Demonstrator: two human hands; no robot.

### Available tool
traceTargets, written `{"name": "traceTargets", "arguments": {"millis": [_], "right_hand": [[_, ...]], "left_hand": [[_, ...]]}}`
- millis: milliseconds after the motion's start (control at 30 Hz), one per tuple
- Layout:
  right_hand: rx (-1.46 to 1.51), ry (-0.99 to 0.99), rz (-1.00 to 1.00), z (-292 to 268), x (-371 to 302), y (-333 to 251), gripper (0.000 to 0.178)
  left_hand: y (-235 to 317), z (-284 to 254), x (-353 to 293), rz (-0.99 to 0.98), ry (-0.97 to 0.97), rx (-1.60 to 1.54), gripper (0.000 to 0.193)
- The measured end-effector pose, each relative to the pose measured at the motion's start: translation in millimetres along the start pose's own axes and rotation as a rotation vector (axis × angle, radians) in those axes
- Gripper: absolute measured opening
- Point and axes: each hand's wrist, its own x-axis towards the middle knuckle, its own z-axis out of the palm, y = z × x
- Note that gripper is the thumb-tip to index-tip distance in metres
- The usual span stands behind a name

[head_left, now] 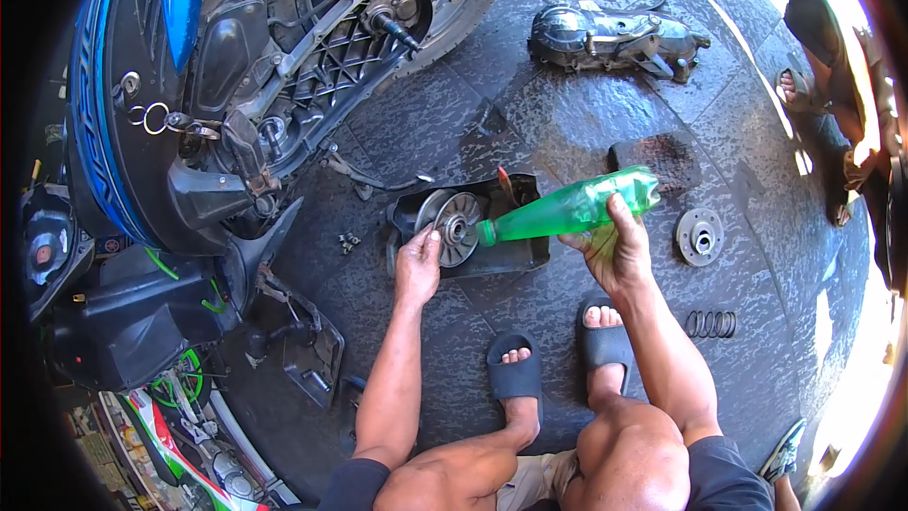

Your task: Cleaning and repairing motorcycle engine components.

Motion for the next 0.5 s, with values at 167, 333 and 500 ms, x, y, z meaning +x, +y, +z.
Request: {"name": "traceTargets", "arguments": {"millis": [167, 333, 500], "right_hand": [[0.254, 0.19, 0.022, -44.4, -13.4, -10.6, 0.043], [-0.381, 0.68, -0.206, -118.7, -48.9, -17.5, 0.039], [-0.186, 0.78, -0.213, -139.4, -52.6, -4.5, 0.06]], "left_hand": [[-11.9, -7.1, -0.7, -0.047, 0.014, -0.071, 0.042], [-3.8, -0.3, 2.4, -0.036, -0.002, -0.08, 0.041], [-26.0, -1.4, 4.8, 0.062, 0.025, 0.018, 0.043]]}}
